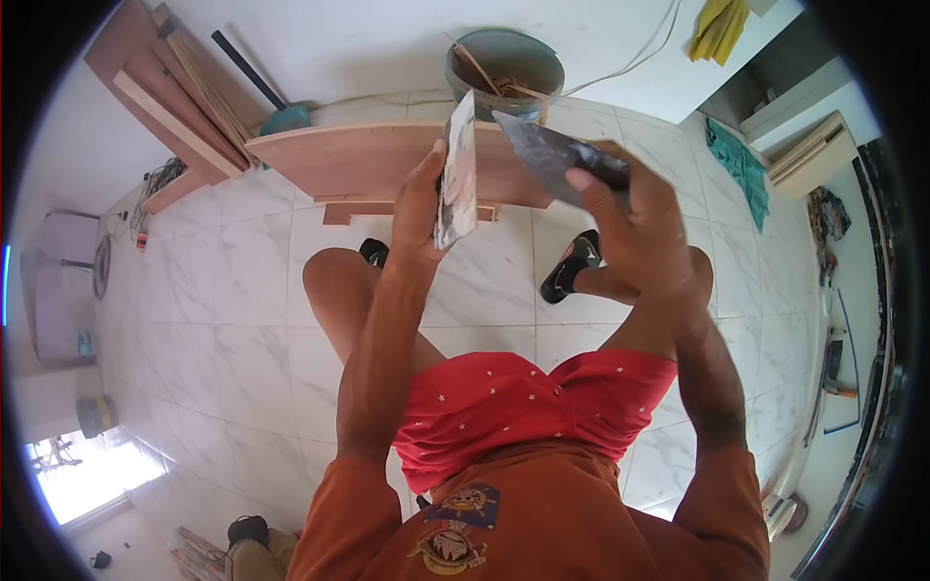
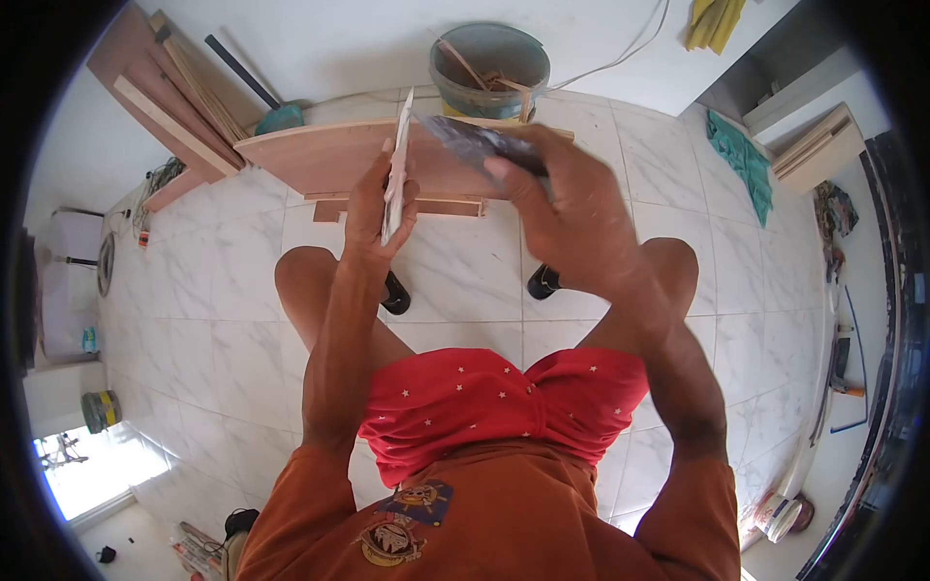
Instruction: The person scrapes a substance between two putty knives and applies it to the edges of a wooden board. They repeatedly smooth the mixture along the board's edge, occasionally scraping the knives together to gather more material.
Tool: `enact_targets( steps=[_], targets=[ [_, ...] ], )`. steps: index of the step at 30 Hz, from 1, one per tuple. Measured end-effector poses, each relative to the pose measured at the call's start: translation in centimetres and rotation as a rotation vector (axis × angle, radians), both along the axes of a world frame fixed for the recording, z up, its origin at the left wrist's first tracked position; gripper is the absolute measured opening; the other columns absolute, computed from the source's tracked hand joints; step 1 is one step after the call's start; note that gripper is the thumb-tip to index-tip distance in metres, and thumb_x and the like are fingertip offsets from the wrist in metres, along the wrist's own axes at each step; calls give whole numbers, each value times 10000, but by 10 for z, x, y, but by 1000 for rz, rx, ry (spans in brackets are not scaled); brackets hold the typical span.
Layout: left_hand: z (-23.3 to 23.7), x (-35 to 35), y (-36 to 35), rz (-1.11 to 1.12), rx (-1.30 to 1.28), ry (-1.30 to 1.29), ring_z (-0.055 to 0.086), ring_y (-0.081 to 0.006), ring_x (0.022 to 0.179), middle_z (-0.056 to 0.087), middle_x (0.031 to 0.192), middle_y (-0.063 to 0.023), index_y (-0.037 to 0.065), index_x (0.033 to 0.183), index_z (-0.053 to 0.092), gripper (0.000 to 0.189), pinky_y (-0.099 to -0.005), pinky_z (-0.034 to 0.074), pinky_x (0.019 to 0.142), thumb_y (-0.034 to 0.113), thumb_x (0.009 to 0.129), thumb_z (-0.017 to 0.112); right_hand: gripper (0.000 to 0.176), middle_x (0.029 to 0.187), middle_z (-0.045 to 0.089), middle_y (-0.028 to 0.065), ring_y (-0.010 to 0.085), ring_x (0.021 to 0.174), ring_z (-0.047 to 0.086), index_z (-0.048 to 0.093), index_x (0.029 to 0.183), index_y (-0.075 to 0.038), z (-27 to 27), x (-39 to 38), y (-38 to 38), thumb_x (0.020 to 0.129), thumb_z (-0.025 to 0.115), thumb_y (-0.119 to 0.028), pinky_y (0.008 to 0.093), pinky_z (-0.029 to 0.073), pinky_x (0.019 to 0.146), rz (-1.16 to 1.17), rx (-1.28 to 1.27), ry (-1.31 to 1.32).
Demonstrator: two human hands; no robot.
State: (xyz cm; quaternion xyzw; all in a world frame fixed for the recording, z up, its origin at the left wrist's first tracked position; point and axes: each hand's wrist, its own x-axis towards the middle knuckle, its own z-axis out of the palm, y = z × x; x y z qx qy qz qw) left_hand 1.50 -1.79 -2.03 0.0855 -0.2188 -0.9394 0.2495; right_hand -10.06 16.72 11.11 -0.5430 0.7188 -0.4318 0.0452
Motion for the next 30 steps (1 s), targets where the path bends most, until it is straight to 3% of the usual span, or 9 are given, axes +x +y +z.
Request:
enact_targets(
  steps=[2,8,13,16,17,20,23,26,30],
  targets=[
    [24,-4,16,204,2,-200,622,-98,692,647,906,-16,26,1183,641,282,-248,540,589,262,1064,543,283,870,708,189,284,735,674,642,1151,24,-16,10,1,983,642,-205,358,525,721,-32,-31,-7],
    [0,-5,4,508,-291,-224,661,-128,986,674,1133,-55,4,1291,588,361,-291,567,797,286,1073,528,311,749,641,69,128,663,558,668,1086,18,-5,9,12,979,657,-274,312,483,641,-274,198,-332],
    [14,-2,13,903,-614,-290,592,-147,998,636,1124,-78,-31,1247,534,381,-299,483,889,310,1081,509,307,749,629,-11,55,683,515,688,1061,12,-5,25,25,979,666,-283,276,457,617,-410,13,-422],
    [31,-2,29,1106,-827,-421,571,-169,969,618,1071,-120,-69,1203,498,370,-298,458,884,281,1083,488,243,734,590,-46,34,680,491,691,1039,-2,-41,50,25,999,644,-236,261,431,591,-468,83,-537],
    [34,-1,33,1176,-904,-486,568,-174,962,614,1053,-136,-83,1193,488,367,-300,456,883,266,1083,483,230,734,582,-56,31,679,485,687,1040,-3,-76,51,24,1005,633,-224,258,424,587,-411,-33,-637],
    [27,-2,42,1193,-1103,-441,573,-190,912,607,1005,-169,-114,1180,465,346,-314,469,838,212,1070,491,213,734,570,-61,27,677,471,673,1061,-3,-97,66,7,1008,619,-202,253,413,589,-401,-242,-843],
    [16,-2,46,1198,-1252,-367,582,-186,883,608,994,-170,-113,1165,469,295,-320,480,791,152,1049,526,221,875,597,-77,-13,755,458,674,1160,2,-91,72,-3,1035,611,-169,196,391,642,-403,-250,-921],
    [19,-2,46,1160,-1237,-240,589,-174,856,611,1015,-176,-109,1161,469,264,-321,487,749,112,1034,537,222,859,589,-80,-11,749,451,672,1153,6,-93,69,-10,1037,597,-169,192,385,634,-389,-285,-865],
    [17,9,40,892,-1349,-204,614,-180,851,635,996,-170,-89,1185,491,246,-330,509,757,97,1030,536,229,858,591,-76,-1,751,452,666,1143,16,-91,61,-11,1028,598,-170,197,389,634,-423,-286,-805]
  ],
)
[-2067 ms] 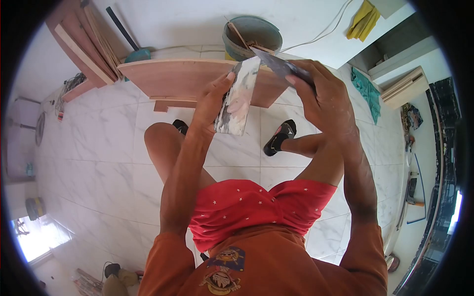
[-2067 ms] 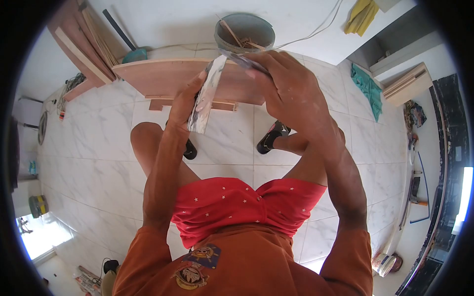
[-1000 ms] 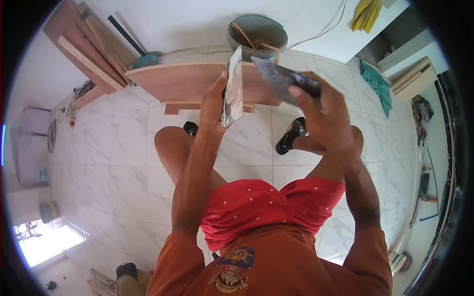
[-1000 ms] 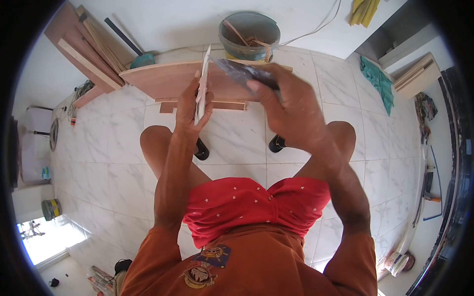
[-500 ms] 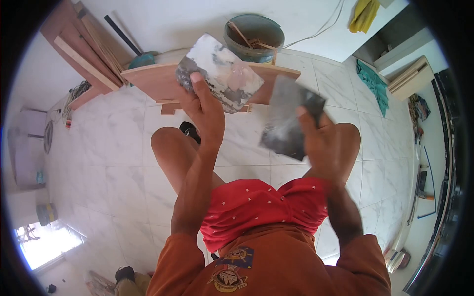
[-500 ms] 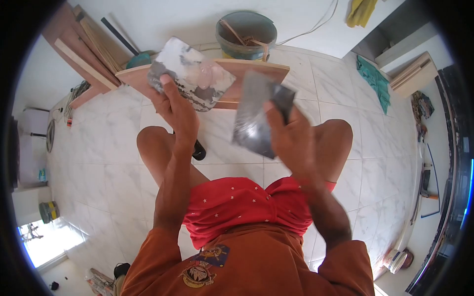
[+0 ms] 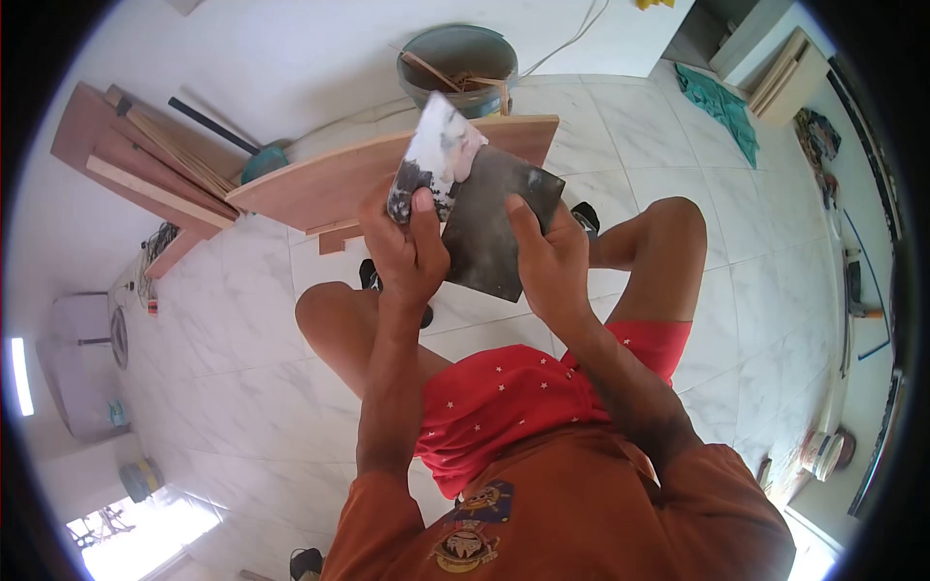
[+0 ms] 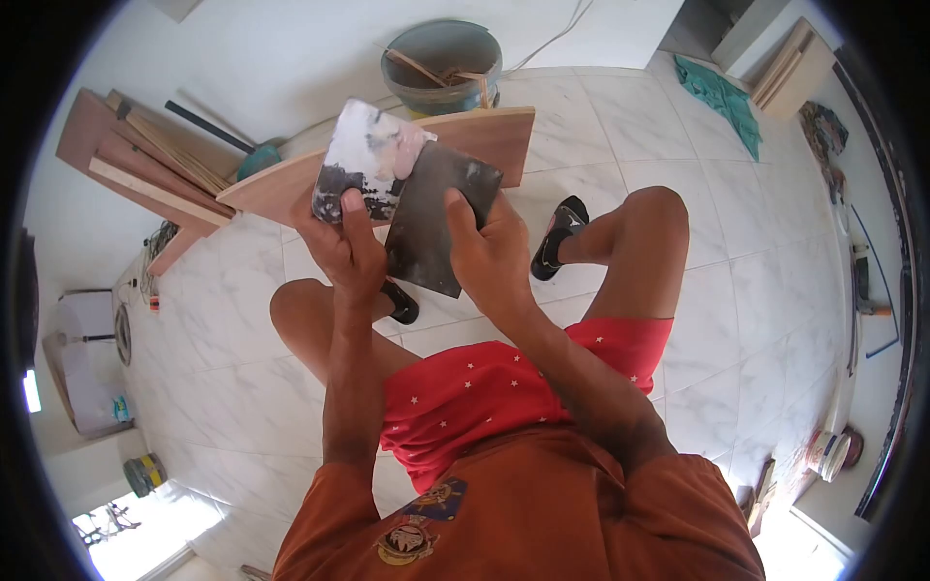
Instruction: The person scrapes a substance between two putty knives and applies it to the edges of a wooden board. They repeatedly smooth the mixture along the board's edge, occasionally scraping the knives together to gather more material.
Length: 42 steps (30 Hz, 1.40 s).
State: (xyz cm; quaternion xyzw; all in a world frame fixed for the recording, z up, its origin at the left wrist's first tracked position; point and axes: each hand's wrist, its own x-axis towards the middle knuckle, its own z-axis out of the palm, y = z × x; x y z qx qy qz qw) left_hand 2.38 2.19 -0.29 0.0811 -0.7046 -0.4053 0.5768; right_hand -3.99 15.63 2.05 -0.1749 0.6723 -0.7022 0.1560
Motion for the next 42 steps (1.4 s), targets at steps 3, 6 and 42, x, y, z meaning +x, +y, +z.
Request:
enact_targets(
  steps=[3,6,42],
  targets=[
    [-1,3,0,7,-66,-118,661,-229,872,669,1028,-193,-72,1243,518,283,-348,528,773,125,1041,526,234,867,598,-68,10,761,465,662,1134,23,13,-7,3,1011,612,-170,206,401,645,-22,85,57],
    [5,9,4,-95,-38,-247,675,-253,914,684,1074,-205,-68,1291,535,327,-354,529,803,153,1050,514,243,861,604,-54,20,758,473,660,1117,37,16,-14,1,1001,618,-172,220,411,644,-33,104,64],
    [-14,0,-19,-543,1301,-83,694,-237,1038,654,1219,-166,-65,1299,556,337,-365,575,924,117,1017,532,425,1233,681,157,295,1112,671,607,1359,-79,83,-80,23,960,515,36,363,521,955,531,249,844]
  ],
)
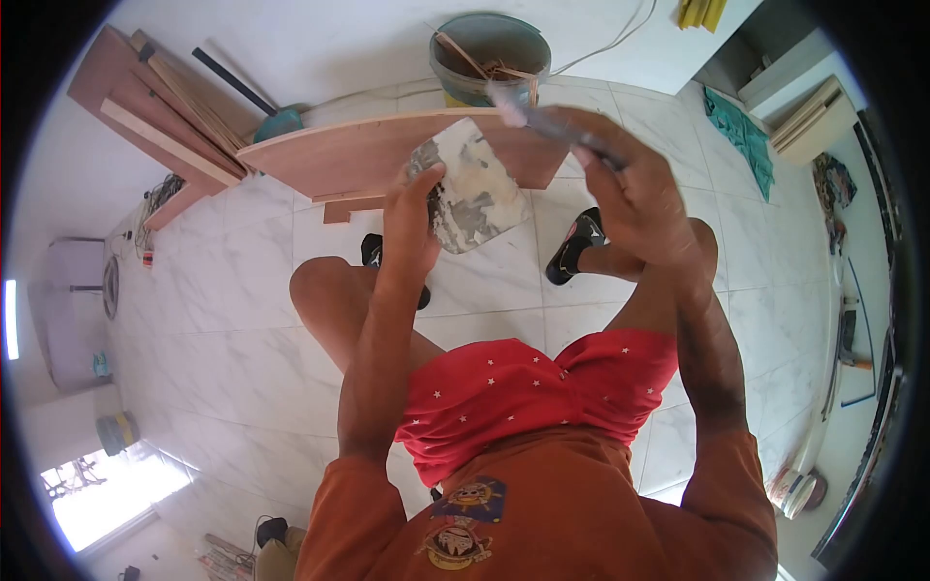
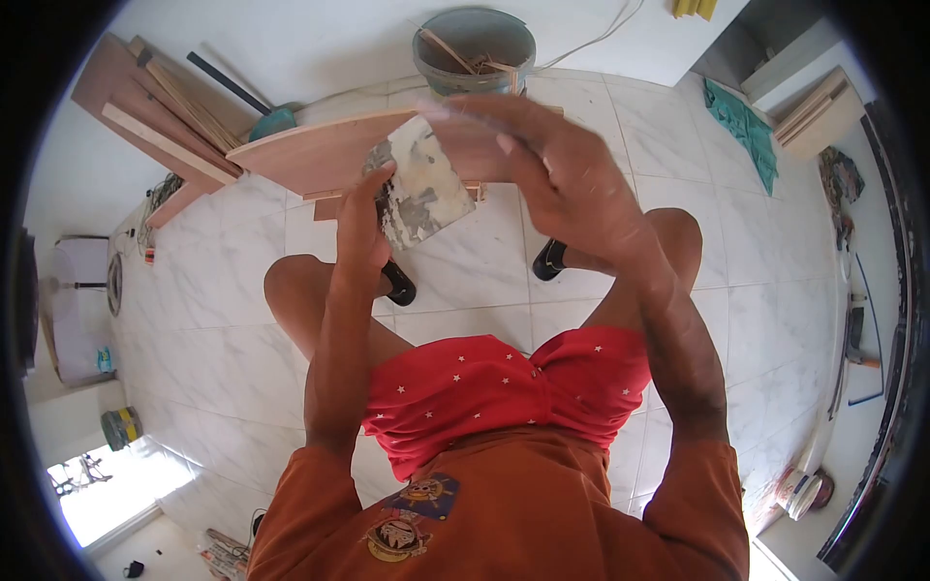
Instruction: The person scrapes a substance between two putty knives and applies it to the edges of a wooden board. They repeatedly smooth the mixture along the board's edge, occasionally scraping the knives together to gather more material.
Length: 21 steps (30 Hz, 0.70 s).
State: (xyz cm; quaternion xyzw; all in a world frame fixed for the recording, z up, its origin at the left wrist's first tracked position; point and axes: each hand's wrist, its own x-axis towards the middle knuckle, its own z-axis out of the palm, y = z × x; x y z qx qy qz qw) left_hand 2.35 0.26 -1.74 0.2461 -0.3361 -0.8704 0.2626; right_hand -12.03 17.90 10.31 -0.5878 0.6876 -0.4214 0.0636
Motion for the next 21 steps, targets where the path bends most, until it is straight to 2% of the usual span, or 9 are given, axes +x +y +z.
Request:
enact_targets(
  steps=[3,4,6,10,13,18,19,21],
  targets=[
    [-16,-6,-3,-64,182,197,693,-255,1057,651,1237,-169,-50,1353,510,377,-374,577,946,131,1024,534,625,1351,628,135,343,1261,591,595,1376,-100,-15,7,-6,815,545,169,405,486,1057,203,-47,161],
    [-15,-6,-2,-78,198,244,691,-252,1060,650,1243,-168,-48,1368,496,392,-374,577,942,139,1026,539,767,1390,605,119,340,1299,564,589,1379,-101,-24,6,-7,677,590,209,458,462,1100,220,-31,269],
    [-13,-5,-1,-109,227,340,687,-247,1066,648,1255,-165,-42,1396,468,424,-375,577,934,155,1029,549,773,1402,599,116,338,1318,553,590,1372,-89,-43,8,-10,658,579,205,478,445,1116,273,-64,341],
    [-18,-3,-1,-18,200,258,677,-243,1089,652,1257,-147,-18,1388,495,408,-375,569,940,175,1034,556,802,1425,584,128,336,1350,532,587,1377,-69,-75,1,-7,627,564,214,498,418,1143,322,-43,454],
    [-19,-3,1,19,129,215,675,-240,1091,658,1252,-133,-2,1376,518,395,-373,565,943,189,1033,565,823,1450,560,137,330,1377,508,570,1395,-54,-76,-9,-5,616,570,212,493,407,1157,308,5,440],
    [-10,0,-3,12,161,234,680,-226,1076,673,1221,-111,-4,1349,550,383,-367,569,936,203,1028,578,784,1499,513,140,320,1414,467,539,1417,-37,-64,-25,6,667,581,185,486,392,1171,215,210,510],
    [-6,2,-4,30,140,236,683,-221,1068,676,1212,-109,-5,1345,554,384,-365,574,927,208,1027,580,759,1500,517,134,323,1406,477,537,1418,-42,-74,-36,5,692,586,177,483,393,1170,220,239,577],
    [4,2,-10,68,92,250,688,-211,1050,682,1192,-105,-8,1337,561,386,-361,583,910,219,1027,584,720,1496,528,121,315,1386,501,537,1418,-46,-87,-45,2,733,584,169,478,411,1153,106,263,507]
  ],
)
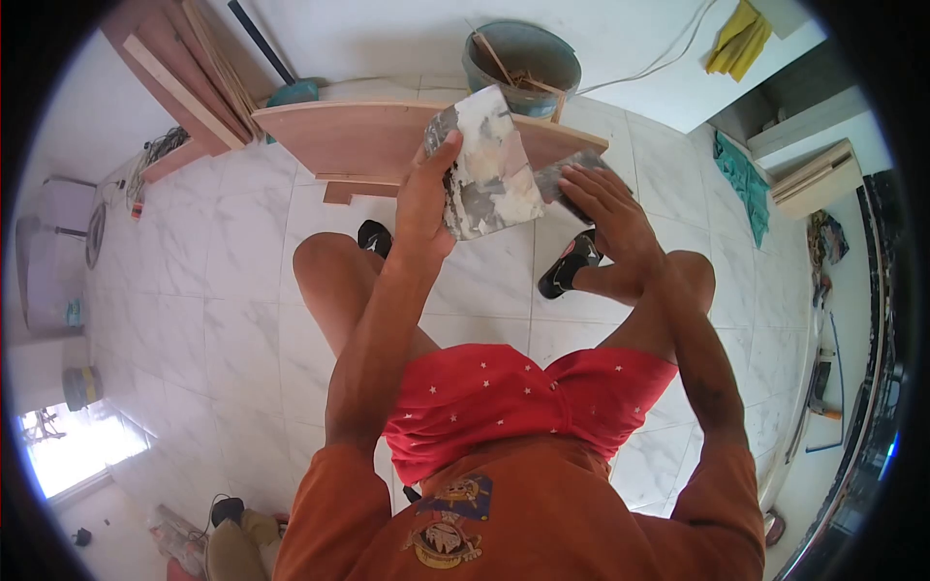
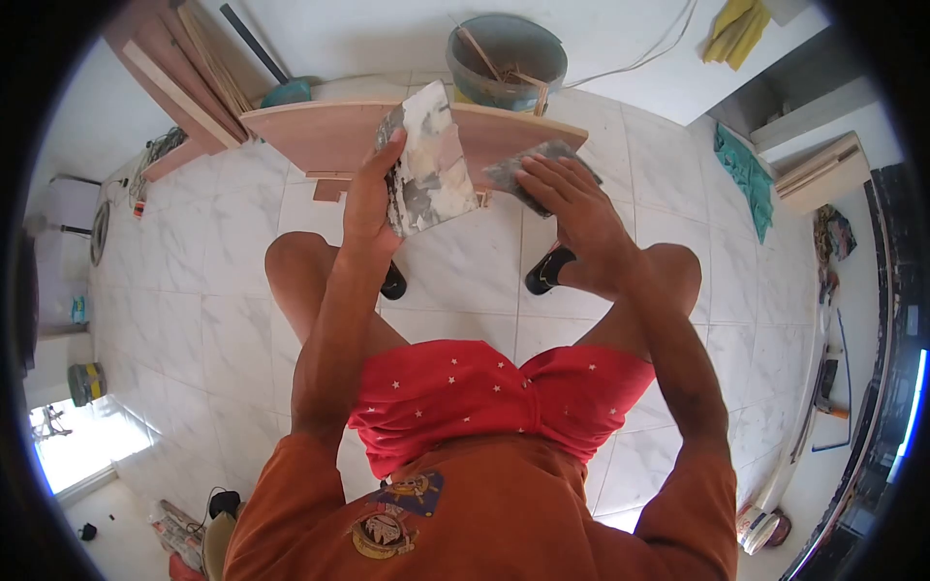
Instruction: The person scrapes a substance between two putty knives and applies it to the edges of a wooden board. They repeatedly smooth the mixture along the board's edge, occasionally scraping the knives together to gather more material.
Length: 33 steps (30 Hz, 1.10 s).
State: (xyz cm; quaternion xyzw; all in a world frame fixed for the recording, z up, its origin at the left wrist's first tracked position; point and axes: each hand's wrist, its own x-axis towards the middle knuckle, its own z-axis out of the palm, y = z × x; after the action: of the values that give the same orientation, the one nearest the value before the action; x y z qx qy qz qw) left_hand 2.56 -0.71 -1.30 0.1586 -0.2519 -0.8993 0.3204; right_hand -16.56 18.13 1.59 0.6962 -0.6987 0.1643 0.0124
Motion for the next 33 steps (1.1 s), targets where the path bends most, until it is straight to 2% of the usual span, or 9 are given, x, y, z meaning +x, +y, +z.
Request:
enact_targets(
  steps=[2,7,13,19,22,24,26,31,33],
  targets=[
    [-6,0,-1,33,-32,-46,694,-205,1029,683,1179,-106,-10,1332,564,387,-357,592,890,229,1028,582,688,1486,542,108,295,1364,527,540,1417,-42,-8,4,8,762,573,168,471,444,1120,-249,-30,-264],
    [-5,0,0,74,-90,-121,689,-155,989,694,1137,-81,5,1292,585,355,-313,584,852,228,1019,627,782,1418,574,176,367,1311,554,547,1400,-20,31,40,-5,647,550,190,500,423,1132,50,-323,-190],
    [-10,-6,5,55,-20,-66,700,-170,976,704,1127,-97,-5,1290,596,349,-319,593,827,228,1031,608,760,1458,528,243,404,1373,500,535,1386,45,-1,59,-17,633,583,130,550,371,1160,270,-433,-183],
    [-4,3,0,55,-35,-100,702,-194,984,696,1147,-91,-15,1312,584,387,-330,588,860,245,1028,617,803,1475,522,196,353,1409,462,526,1411,2,11,23,3,624,592,144,519,352,1184,108,-105,-43],
    [3,5,3,234,-144,-131,683,-172,1000,686,1164,-78,-13,1306,585,395,-318,574,867,263,1026,624,617,1377,592,181,300,1110,645,565,1378,-21,21,27,12,776,596,106,422,523,961,-75,-154,-115],
    [1,5,3,387,-257,-215,663,-149,1010,678,1170,-72,-14,1303,584,406,-312,558,868,283,1029,621,488,1249,661,192,258,880,705,580,1358,-9,29,47,20,873,604,39,375,574,791,-269,-225,-375],
    [10,3,9,538,-418,-264,623,-133,927,663,1052,-45,-8,1221,609,344,-285,505,838,283,1038,611,256,883,683,145,178,616,616,628,1199,15,20,62,30,966,596,-85,340,512,592,-343,-299,-414],
    [19,3,25,816,-875,-343,576,-131,918,643,1049,-58,-37,1176,584,369,-272,465,805,311,1056,558,189,655,570,20,103,595,492,620,896,-4,3,123,16,1007,580,-150,327,416,553,-524,-386,-837],
    [17,0,29,940,-1017,-346,554,-136,864,624,977,-51,-36,1122,587,345,-272,450,764,300,1058,542,201,654,553,13,100,591,479,605,878,-4,3,134,3,1011,574,-151,326,401,544,-561,-461,-880]
  ],
)
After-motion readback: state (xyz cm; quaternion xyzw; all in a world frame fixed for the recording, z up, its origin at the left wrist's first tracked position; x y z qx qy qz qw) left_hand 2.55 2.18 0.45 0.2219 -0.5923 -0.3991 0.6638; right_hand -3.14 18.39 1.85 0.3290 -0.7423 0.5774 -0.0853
